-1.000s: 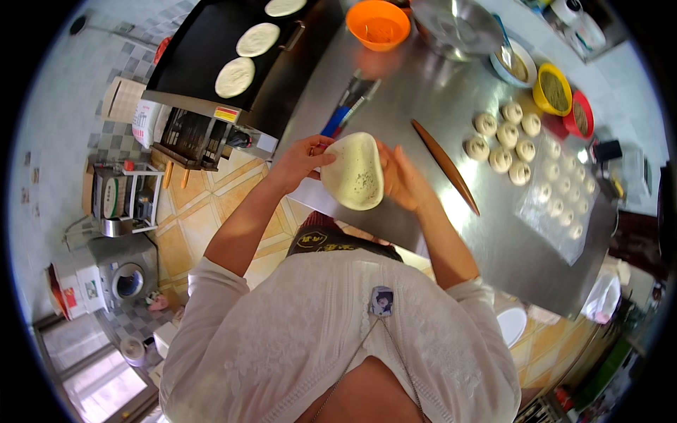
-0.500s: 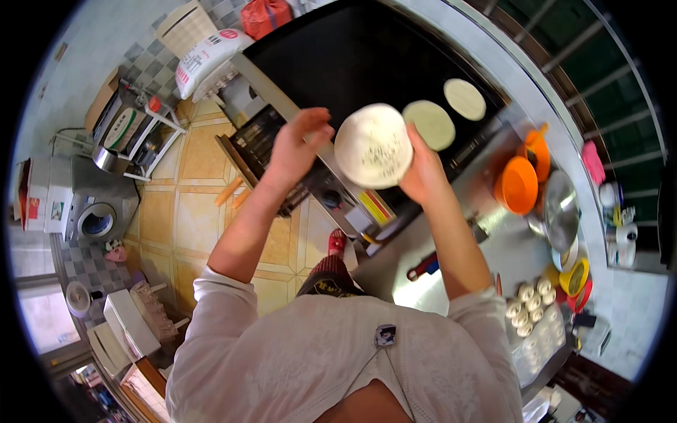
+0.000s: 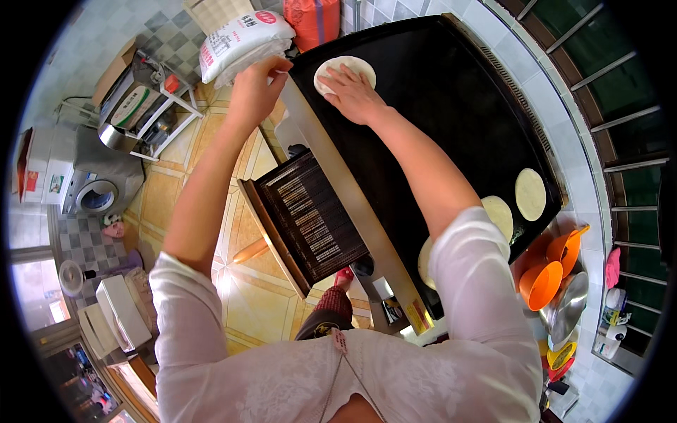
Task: The person rolls dough balls into flat circles using a rolling pin on a stainless steel counter. They then place the flattened dough onto a hot griddle to cook. The process is repeated for multiple dough pieces.
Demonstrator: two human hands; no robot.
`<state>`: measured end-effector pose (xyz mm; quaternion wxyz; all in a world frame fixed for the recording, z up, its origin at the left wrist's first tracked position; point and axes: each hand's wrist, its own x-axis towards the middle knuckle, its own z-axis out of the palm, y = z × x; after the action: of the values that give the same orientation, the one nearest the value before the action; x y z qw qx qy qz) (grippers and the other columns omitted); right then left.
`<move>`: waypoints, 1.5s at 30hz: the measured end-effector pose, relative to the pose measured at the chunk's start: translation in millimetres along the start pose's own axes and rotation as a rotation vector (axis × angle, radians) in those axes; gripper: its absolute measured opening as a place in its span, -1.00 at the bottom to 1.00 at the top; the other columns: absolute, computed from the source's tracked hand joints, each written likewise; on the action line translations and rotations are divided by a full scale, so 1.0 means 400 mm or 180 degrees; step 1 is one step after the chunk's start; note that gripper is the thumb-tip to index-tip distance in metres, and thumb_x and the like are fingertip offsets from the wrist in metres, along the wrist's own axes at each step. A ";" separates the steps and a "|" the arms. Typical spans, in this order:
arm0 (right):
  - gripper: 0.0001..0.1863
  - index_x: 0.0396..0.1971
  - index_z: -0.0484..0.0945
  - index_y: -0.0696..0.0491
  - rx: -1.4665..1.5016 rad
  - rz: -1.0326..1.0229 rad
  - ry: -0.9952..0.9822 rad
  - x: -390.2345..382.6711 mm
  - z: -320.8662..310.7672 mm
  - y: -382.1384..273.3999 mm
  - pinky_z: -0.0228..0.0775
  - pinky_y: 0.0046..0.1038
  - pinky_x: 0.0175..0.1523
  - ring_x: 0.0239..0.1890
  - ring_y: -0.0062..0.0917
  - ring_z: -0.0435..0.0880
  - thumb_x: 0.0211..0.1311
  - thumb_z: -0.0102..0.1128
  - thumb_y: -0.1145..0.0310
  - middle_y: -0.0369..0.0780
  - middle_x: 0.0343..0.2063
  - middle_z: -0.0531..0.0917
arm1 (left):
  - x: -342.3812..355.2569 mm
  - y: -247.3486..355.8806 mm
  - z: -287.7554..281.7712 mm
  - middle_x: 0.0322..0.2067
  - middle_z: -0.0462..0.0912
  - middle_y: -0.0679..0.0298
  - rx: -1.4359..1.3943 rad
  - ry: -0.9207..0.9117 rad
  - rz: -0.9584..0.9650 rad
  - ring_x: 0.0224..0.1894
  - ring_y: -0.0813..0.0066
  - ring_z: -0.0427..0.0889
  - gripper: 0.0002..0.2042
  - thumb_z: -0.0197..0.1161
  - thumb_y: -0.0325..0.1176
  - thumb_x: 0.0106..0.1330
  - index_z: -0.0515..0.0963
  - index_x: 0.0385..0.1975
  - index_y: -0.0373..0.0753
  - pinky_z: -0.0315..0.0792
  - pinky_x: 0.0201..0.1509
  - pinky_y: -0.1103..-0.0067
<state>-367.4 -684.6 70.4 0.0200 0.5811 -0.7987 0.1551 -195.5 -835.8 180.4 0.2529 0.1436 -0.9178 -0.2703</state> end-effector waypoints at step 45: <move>-0.57 0.11 0.51 0.16 0.1362 0.1136 0.1008 -0.759 -0.528 0.008 0.41 -0.26 0.23 0.17 -0.14 0.55 0.38 0.16 0.20 -0.05 0.18 0.53 | 0.230 0.086 0.055 -0.20 0.72 0.05 0.1830 -0.1320 0.0472 -0.11 0.06 0.70 -0.73 0.34 -0.25 0.19 0.67 -0.16 -0.20 0.56 0.01 0.26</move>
<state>-303.4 -346.7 206.1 -0.0061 0.3915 -0.8242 0.4091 -288.3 -835.4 219.8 0.0296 0.0840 -0.9960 -0.0054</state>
